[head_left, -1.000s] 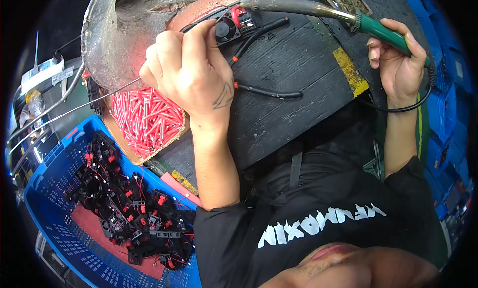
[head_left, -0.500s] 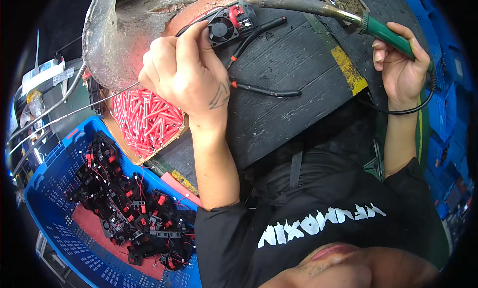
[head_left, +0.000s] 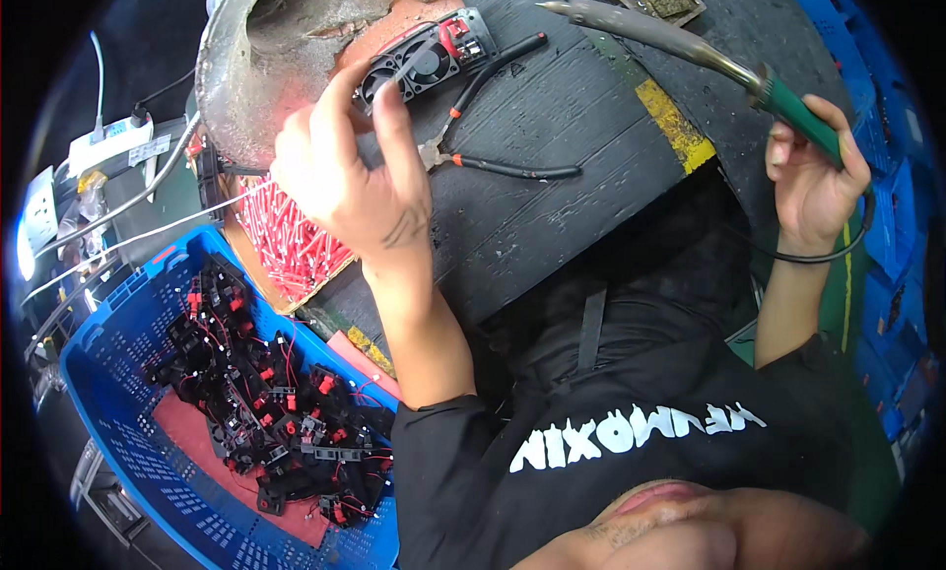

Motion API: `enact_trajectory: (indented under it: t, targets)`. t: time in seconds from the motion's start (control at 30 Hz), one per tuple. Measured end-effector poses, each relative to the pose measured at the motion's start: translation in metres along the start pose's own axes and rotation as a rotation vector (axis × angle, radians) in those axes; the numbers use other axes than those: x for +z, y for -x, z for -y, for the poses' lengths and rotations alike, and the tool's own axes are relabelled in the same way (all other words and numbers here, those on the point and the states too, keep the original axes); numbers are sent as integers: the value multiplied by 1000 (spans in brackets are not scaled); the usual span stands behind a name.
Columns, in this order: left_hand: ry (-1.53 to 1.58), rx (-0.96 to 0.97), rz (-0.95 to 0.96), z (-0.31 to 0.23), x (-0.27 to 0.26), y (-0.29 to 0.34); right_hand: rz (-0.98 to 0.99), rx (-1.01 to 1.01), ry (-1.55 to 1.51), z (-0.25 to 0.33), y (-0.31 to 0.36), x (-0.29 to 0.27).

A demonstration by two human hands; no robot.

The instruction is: Soldering wires and components onto small circuit boards and electronic parts at a manufacturing workbench.

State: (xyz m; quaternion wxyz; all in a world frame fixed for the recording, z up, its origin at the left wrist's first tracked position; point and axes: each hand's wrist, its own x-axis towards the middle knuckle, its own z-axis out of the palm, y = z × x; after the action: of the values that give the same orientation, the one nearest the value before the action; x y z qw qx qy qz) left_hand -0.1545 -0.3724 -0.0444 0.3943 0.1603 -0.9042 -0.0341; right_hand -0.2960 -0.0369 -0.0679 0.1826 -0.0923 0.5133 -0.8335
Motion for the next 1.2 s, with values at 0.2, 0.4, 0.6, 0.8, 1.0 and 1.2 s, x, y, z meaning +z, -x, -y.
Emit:
enact_trajectory:
  t: [0.2,0.4,0.6,0.8,1.0,1.2]
  targets:
    - [-171,-242,411,1,-43,-6,-46,-66,-34,19,34,-45]
    - [-396,98,581,0,-35,-28,-152,-85,-91,6,50,-55]
    - [-268,299,594,5,0,-48,-190,-93,-71,0,57,-50]
    - [-108,359,611,10,-1,-52,-170,-73,-119,-1,56,-49]
    - [170,233,521,-36,-67,-39,-245,-39,-136,-3,50,-80]
    - [245,-85,682,-47,-145,-3,-218,-21,-141,-15,37,-99]
